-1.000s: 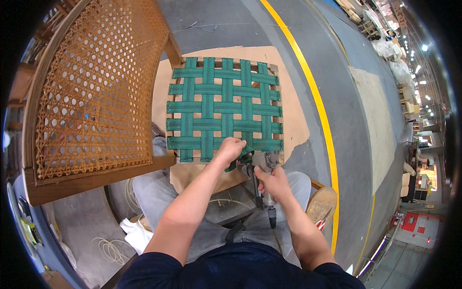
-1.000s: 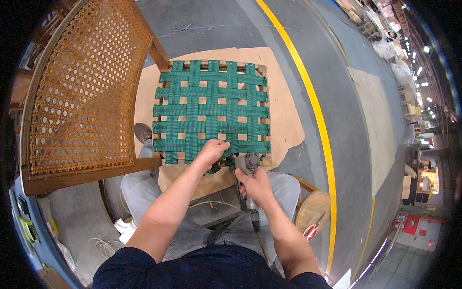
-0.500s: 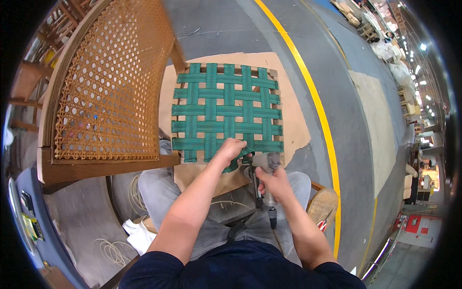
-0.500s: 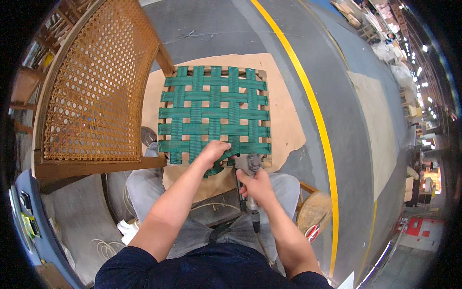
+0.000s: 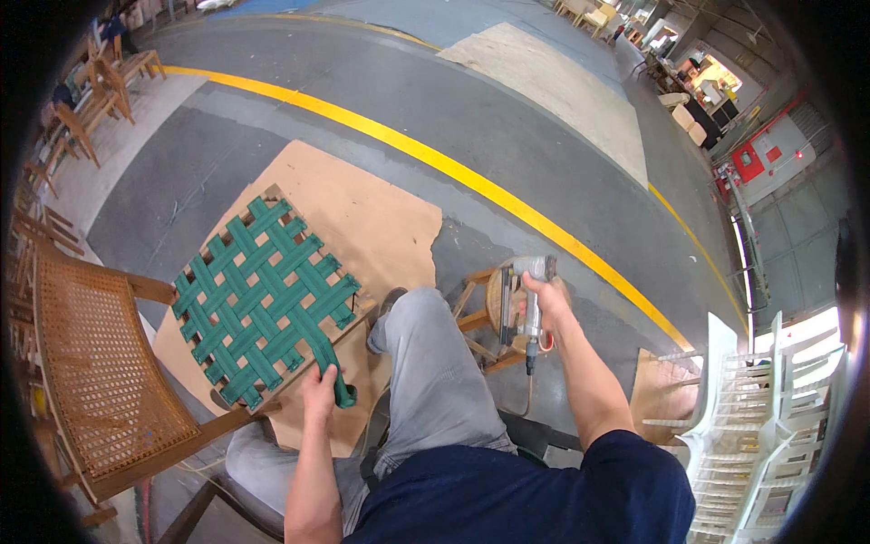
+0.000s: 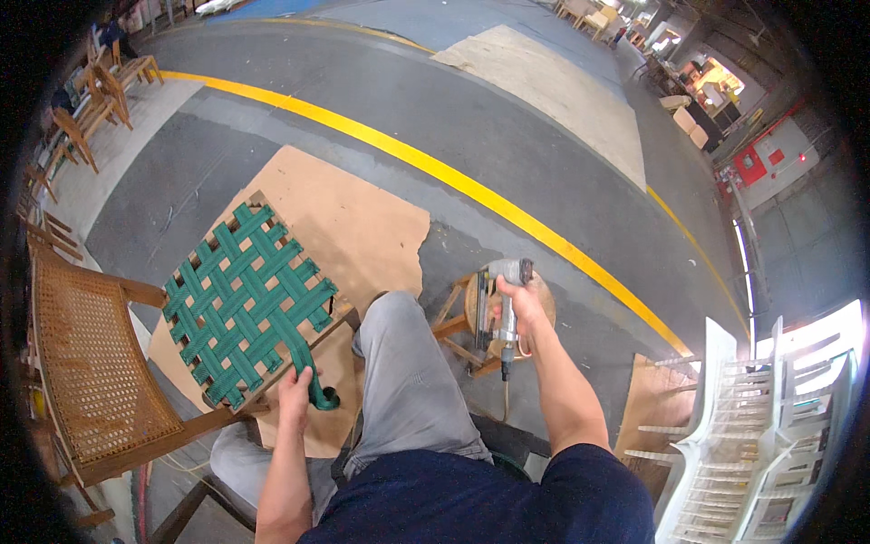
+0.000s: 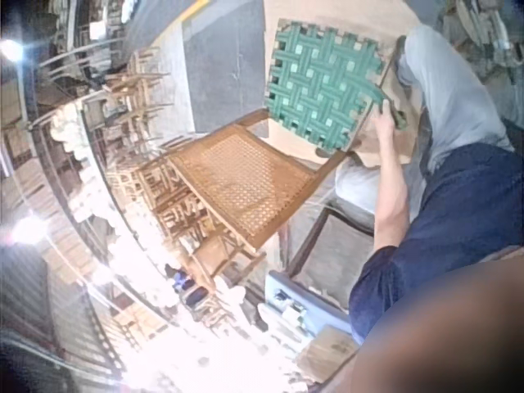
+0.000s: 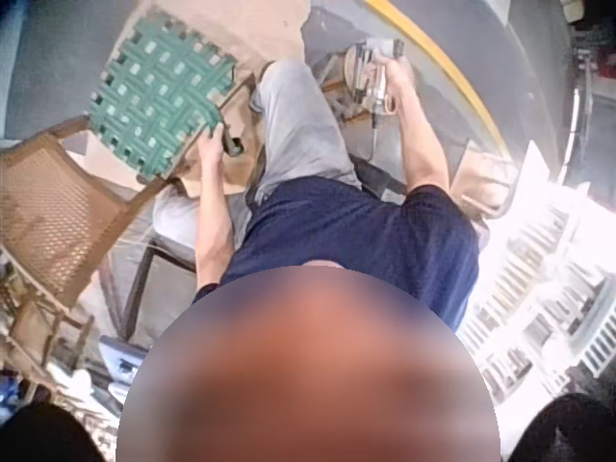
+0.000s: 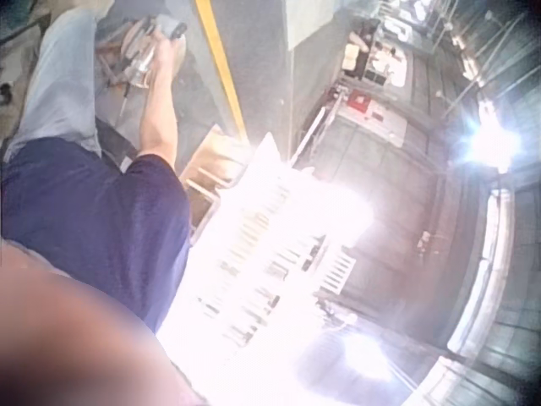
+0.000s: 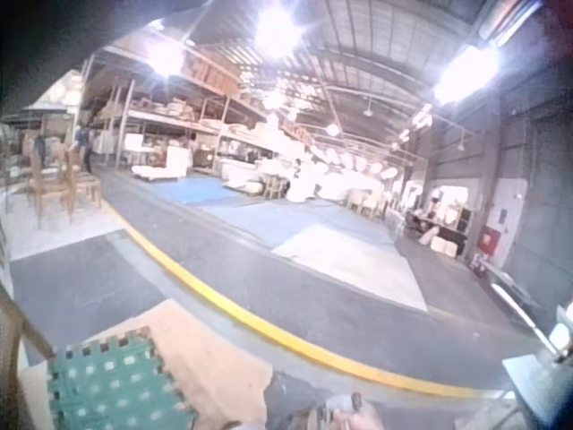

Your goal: The person weaves green straps into a wooden chair frame to create a seat. They use a staple gun to secure the straps and scissors to trim excess material.

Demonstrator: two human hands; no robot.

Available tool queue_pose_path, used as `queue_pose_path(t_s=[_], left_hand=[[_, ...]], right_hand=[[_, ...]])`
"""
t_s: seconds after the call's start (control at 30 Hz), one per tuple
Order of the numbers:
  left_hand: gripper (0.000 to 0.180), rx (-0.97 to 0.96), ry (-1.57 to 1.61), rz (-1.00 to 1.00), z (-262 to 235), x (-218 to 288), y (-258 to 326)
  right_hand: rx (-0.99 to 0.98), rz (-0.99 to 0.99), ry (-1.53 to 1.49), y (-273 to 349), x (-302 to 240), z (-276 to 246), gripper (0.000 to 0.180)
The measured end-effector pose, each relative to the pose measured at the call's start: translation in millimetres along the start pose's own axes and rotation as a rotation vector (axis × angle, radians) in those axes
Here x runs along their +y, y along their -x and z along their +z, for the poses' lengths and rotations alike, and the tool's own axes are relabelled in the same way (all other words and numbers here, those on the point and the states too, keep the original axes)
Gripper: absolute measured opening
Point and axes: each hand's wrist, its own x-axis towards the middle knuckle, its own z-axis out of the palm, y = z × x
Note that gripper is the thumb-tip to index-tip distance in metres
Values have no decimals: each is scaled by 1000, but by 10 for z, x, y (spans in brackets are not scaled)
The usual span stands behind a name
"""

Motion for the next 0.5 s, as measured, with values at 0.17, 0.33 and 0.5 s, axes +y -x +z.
queue_pose_path(t_s=[0.17,0.33,0.5], left_hand=[[24,-67,342,-257,83,-108,350],[27,-24,284,-320,-32,162,433],[30,-68,403,-243,-15,353,410]], right_hand=[[-74,185,-189,-573,506,-348,42],[13,139,70,-677,691,-348,61],[212,-151,1035,-631,533,-562,62]])
